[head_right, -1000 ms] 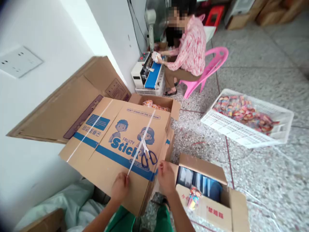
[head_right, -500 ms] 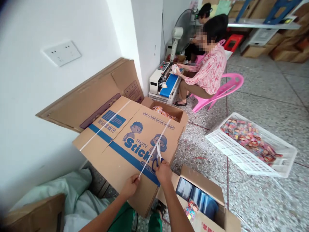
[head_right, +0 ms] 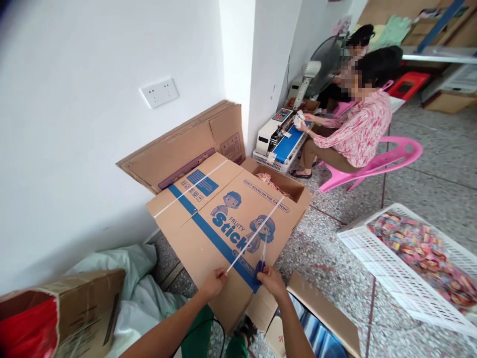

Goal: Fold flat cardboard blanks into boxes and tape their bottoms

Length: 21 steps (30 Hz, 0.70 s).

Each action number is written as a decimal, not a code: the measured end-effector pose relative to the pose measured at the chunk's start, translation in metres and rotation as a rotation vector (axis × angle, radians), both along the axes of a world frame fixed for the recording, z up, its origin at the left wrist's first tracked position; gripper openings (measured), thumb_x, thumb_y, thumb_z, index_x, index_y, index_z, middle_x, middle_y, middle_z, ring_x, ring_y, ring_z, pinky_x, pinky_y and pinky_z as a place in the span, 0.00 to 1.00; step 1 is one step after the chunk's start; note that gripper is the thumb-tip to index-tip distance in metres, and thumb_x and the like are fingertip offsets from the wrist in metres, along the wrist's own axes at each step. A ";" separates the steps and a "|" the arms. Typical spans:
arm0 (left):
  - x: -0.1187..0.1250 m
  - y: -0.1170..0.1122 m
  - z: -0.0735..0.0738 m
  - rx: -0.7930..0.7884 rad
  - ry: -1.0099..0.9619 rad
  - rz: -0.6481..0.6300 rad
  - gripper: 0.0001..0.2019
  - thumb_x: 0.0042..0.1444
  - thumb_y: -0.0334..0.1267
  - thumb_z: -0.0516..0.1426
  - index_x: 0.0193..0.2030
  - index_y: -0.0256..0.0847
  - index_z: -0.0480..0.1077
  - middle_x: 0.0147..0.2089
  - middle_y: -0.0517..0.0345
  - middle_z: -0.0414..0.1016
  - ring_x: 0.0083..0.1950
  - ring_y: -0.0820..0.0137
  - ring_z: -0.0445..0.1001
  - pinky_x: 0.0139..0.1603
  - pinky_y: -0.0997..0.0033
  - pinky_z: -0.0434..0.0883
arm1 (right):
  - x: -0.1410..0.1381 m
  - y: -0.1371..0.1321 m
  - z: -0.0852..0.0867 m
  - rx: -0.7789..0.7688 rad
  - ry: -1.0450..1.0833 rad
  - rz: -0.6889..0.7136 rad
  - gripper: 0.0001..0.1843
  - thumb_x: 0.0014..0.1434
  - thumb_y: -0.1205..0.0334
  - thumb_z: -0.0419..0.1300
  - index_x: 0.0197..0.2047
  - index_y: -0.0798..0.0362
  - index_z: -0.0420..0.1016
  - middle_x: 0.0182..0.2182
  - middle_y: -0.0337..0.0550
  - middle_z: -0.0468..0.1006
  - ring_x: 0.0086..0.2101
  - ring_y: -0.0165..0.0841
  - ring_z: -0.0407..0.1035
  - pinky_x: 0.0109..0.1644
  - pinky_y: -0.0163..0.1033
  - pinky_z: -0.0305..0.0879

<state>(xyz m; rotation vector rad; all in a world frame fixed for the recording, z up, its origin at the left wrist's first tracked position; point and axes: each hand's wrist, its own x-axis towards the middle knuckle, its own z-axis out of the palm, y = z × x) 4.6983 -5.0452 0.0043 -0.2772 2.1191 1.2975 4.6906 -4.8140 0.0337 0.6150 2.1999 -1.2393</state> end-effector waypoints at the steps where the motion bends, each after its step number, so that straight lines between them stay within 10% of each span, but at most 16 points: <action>1: 0.000 0.000 0.001 0.001 -0.001 0.004 0.14 0.61 0.33 0.50 0.23 0.38 0.58 0.20 0.69 0.51 0.22 0.78 0.54 0.25 0.75 0.55 | 0.012 0.001 0.002 -0.067 0.010 -0.007 0.13 0.42 0.51 0.55 0.28 0.51 0.66 0.23 0.42 0.73 0.29 0.38 0.71 0.32 0.39 0.65; 6: 0.002 0.000 0.006 -0.020 0.008 0.024 0.15 0.61 0.32 0.51 0.22 0.38 0.58 0.20 0.68 0.51 0.22 0.78 0.54 0.25 0.76 0.54 | 0.072 -0.008 -0.004 -0.470 0.005 -0.089 0.21 0.38 0.46 0.61 0.31 0.49 0.62 0.22 0.33 0.63 0.23 0.30 0.60 0.29 0.37 0.60; 10: 0.004 -0.002 0.012 -0.033 0.019 0.029 0.15 0.60 0.30 0.52 0.22 0.38 0.57 0.20 0.69 0.51 0.22 0.78 0.53 0.25 0.75 0.53 | 0.091 -0.013 -0.009 -0.434 -0.060 0.028 0.23 0.38 0.43 0.65 0.29 0.48 0.61 0.23 0.34 0.60 0.24 0.29 0.57 0.28 0.37 0.57; 21: 0.008 -0.005 0.028 -0.095 0.064 0.058 0.13 0.56 0.28 0.47 0.21 0.43 0.54 0.21 0.63 0.55 0.26 0.71 0.60 0.31 0.66 0.57 | 0.040 -0.052 0.004 -0.363 -0.023 0.268 0.24 0.46 0.42 0.62 0.24 0.50 0.57 0.22 0.31 0.57 0.27 0.28 0.55 0.32 0.35 0.56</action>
